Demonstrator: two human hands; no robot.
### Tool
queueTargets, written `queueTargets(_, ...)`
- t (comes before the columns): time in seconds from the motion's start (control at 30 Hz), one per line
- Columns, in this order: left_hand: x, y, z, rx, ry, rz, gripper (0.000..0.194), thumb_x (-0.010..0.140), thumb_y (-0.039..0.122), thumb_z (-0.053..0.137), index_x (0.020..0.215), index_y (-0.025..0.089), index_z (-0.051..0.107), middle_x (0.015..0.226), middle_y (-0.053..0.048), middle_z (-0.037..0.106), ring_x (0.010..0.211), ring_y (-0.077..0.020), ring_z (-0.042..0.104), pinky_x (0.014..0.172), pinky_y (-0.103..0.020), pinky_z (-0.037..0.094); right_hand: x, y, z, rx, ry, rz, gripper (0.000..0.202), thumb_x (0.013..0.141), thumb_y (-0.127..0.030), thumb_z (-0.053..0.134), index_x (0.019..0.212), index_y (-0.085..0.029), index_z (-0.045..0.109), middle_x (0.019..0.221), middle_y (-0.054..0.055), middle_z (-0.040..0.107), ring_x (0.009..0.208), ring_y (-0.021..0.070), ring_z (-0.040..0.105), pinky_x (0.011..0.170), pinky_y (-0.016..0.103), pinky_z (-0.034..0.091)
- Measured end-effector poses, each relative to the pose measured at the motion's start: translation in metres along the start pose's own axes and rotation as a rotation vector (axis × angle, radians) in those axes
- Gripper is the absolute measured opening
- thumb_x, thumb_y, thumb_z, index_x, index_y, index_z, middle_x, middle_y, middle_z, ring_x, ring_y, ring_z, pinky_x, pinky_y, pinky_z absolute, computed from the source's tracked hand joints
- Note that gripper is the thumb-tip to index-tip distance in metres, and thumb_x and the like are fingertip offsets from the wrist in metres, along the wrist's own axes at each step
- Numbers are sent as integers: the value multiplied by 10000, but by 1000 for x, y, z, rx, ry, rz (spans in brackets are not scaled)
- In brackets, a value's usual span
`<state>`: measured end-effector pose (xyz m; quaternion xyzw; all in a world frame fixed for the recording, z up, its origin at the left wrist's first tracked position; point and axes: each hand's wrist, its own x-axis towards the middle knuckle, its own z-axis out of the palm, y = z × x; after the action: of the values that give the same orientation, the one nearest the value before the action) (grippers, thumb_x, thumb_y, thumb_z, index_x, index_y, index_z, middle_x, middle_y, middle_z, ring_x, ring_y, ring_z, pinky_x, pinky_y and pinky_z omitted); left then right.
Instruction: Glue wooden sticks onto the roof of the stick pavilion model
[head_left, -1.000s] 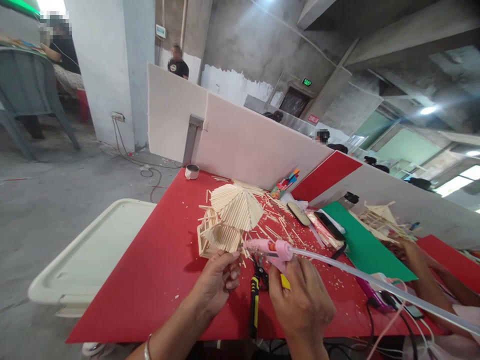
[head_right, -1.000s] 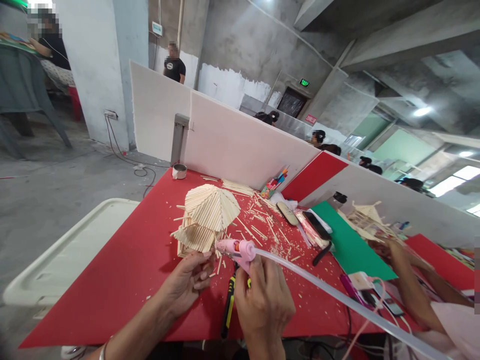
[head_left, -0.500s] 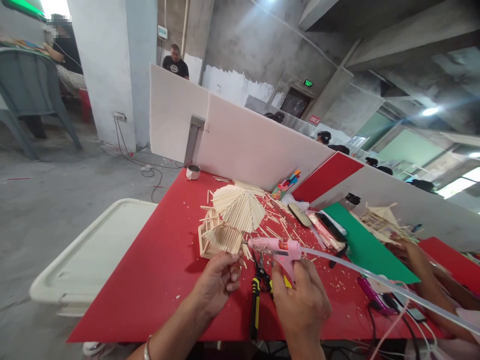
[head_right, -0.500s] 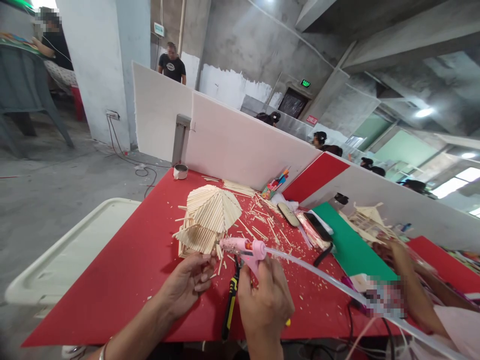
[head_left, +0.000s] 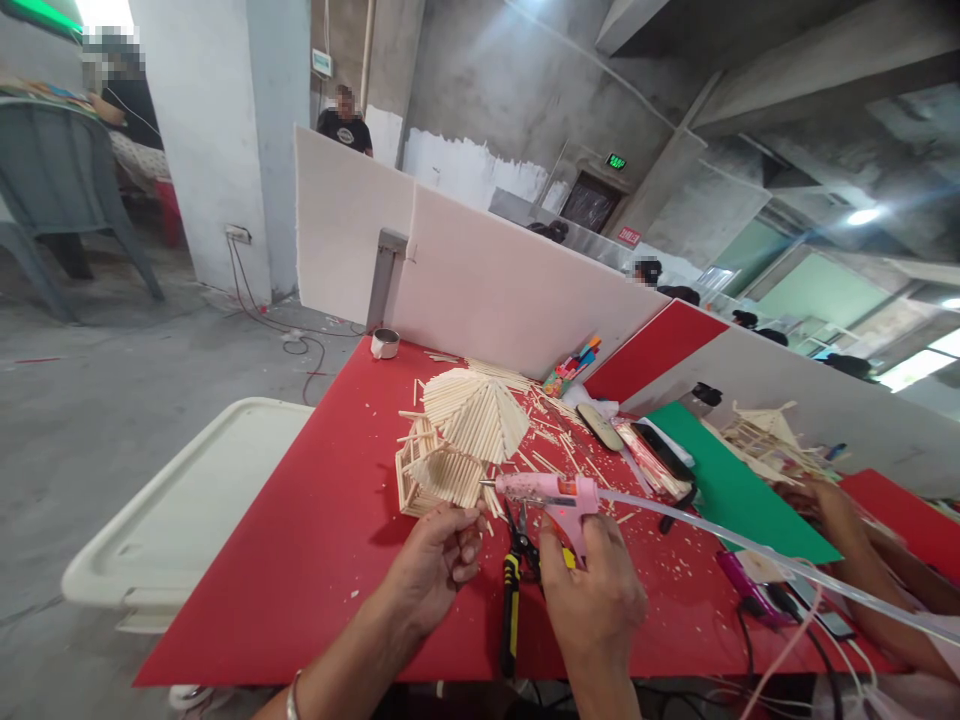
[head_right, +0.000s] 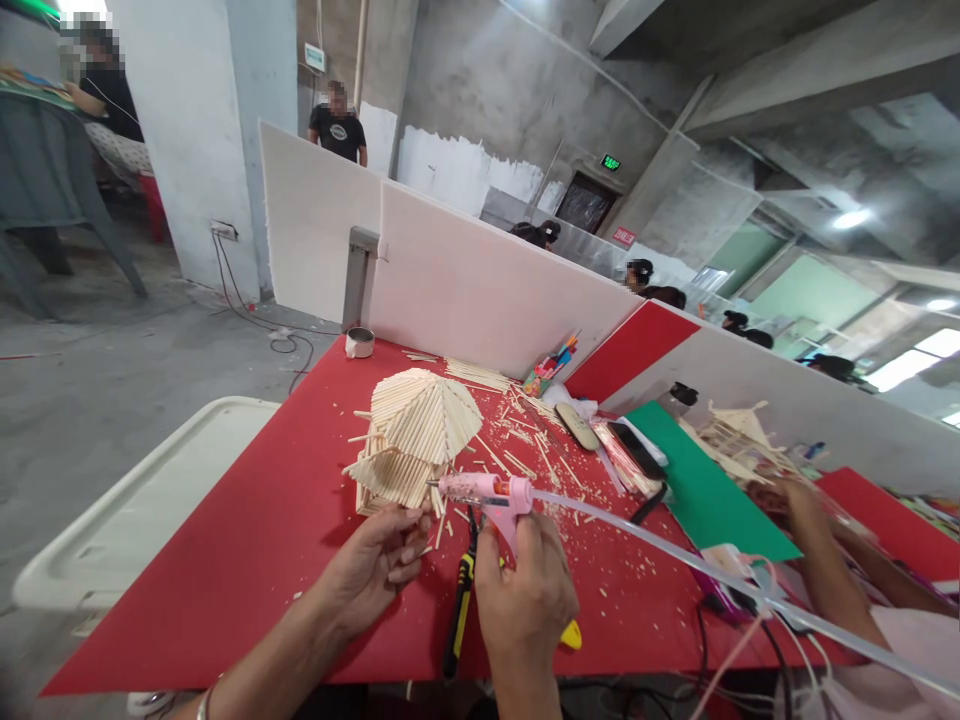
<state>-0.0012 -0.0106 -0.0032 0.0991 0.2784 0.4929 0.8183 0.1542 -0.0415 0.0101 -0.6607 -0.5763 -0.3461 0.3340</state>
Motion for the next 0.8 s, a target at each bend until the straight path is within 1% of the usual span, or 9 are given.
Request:
queueTargets(0.13, 0, 0, 0, 6, -2, 3, 142, 604, 150, 712, 683, 124, 597, 597, 12, 561, 396, -29, 382, 357, -153, 184, 0, 0, 1, -2, 13, -13, 353, 912, -460, 424, 820, -167, 597, 785, 98, 661, 694, 191, 602, 577, 264, 384)
queueTargets(0.4, 1, 0, 0, 18, -22, -5, 121, 629, 145, 699, 713, 108, 620, 586, 18, 540, 401, -26, 366, 357, -153, 180, 1, 0, -3, -6, 10, 19, 374, 908, -486, 419, 815, -171, 597, 765, 93, 653, 692, 194, 596, 588, 268, 389)
queueTargets(0.6, 0, 1, 1, 9, -22, -2, 103, 625, 137, 687, 700, 95, 630, 593, 8, 540, 406, -30, 370, 361, -160, 180, 2, 1, -4, -25, 22, -4, 366, 909, -469, 425, 810, -163, 598, 778, 98, 655, 688, 190, 599, 589, 265, 398)
queueTargets(0.8, -1, 3, 0, -10, -39, -4, 161, 607, 97, 630, 765, 83, 658, 633, -18, 575, 418, -49, 399, 373, -172, 203, 2, -1, -5, -22, 22, -13, 380, 908, -473, 435, 811, -148, 607, 759, 103, 648, 681, 197, 598, 578, 270, 390)
